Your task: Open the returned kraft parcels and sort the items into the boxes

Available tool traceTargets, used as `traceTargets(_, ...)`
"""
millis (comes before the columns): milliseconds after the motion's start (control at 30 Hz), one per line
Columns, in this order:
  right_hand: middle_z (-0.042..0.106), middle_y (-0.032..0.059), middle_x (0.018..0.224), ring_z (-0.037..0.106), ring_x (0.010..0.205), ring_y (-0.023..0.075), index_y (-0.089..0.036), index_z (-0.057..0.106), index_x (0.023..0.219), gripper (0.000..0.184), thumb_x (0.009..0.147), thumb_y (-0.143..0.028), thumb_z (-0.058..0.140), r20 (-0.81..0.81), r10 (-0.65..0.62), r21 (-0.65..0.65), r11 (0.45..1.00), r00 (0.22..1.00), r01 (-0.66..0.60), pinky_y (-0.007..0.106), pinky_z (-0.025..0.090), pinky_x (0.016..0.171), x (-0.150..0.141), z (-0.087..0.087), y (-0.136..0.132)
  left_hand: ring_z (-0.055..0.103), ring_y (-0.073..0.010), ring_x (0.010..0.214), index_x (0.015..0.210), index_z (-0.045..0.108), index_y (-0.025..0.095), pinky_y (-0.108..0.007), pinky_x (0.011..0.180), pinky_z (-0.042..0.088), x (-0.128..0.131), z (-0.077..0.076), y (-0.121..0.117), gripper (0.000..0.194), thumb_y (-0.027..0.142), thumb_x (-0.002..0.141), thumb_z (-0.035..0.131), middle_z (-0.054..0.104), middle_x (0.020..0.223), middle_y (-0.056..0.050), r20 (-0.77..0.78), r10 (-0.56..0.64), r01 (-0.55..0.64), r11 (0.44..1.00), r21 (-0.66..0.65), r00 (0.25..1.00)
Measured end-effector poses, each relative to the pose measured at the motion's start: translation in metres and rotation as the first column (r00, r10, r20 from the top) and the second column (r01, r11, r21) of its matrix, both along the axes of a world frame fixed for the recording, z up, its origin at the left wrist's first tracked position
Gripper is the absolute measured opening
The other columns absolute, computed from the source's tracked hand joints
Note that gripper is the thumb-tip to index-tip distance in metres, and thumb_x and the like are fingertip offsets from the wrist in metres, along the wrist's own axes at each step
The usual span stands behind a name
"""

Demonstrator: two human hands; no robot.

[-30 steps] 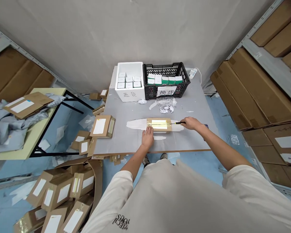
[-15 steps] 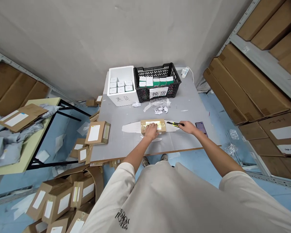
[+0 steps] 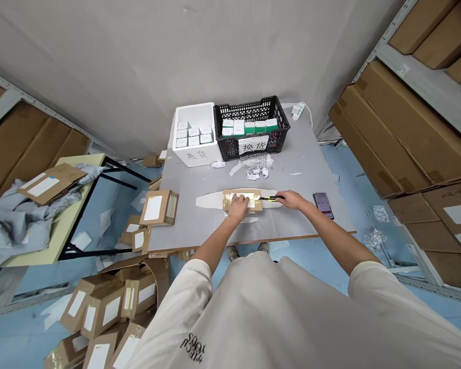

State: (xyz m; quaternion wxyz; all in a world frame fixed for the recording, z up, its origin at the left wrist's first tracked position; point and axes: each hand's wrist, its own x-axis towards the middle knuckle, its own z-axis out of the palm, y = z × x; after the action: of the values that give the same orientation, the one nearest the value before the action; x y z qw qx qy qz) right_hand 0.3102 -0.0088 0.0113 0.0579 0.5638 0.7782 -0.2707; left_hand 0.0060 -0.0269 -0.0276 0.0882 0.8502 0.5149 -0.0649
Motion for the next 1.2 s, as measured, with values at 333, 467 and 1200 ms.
traceTargets(333, 0.073, 0.0118, 0.118, 0.067, 0.103, 0.0251, -0.024, 0.068, 0.124, 0.034, 0.105, -0.035, 0.043, 0.137, 0.228, 0.059, 0.970, 0.964, -0.237, 0.032, 0.041, 0.085, -0.034, -0.009, 0.029, 0.068, -0.0256, 0.110, 0.142, 0.050, 0.024, -0.048, 0.129, 0.015, -0.019, 0.000, -0.006, 0.055, 0.031, 0.090, 0.069, 0.057, 0.135, -0.011, 0.023, 0.014, -0.014, 1.000, -0.013, 1.000)
traceTargets(467, 0.075, 0.0087, 0.112, 0.067, 0.095, 0.0224, -0.025, 0.068, 0.123, 0.034, 0.104, -0.038, 0.044, 0.022, 0.148, -0.054, 0.988, 0.989, -0.146, 0.027, 0.043, 0.076, -0.022, -0.018, 0.022, 0.067, -0.0249, 0.111, 0.143, 0.049, 0.022, -0.047, 0.129, 0.015, -0.020, -0.002, -0.005, 0.056, 0.032, 0.091, 0.068, 0.056, 0.136, -0.012, 0.043, 0.020, -0.019, 1.000, -0.020, 0.999)
traceTargets(1200, 0.076, 0.0085, 0.111, 0.069, 0.096, 0.0253, -0.028, 0.071, 0.113, 0.022, 0.100, -0.031, 0.053, 0.168, 0.305, -0.053, 0.952, 0.937, -0.300, 0.033, 0.042, 0.083, -0.046, 0.000, 0.050, 0.068, -0.0253, 0.105, 0.143, 0.050, 0.024, -0.049, 0.129, 0.015, -0.020, 0.000, -0.010, 0.055, 0.032, 0.092, 0.067, 0.055, 0.137, -0.012, 0.029, 0.025, -0.024, 1.000, -0.009, 0.999)
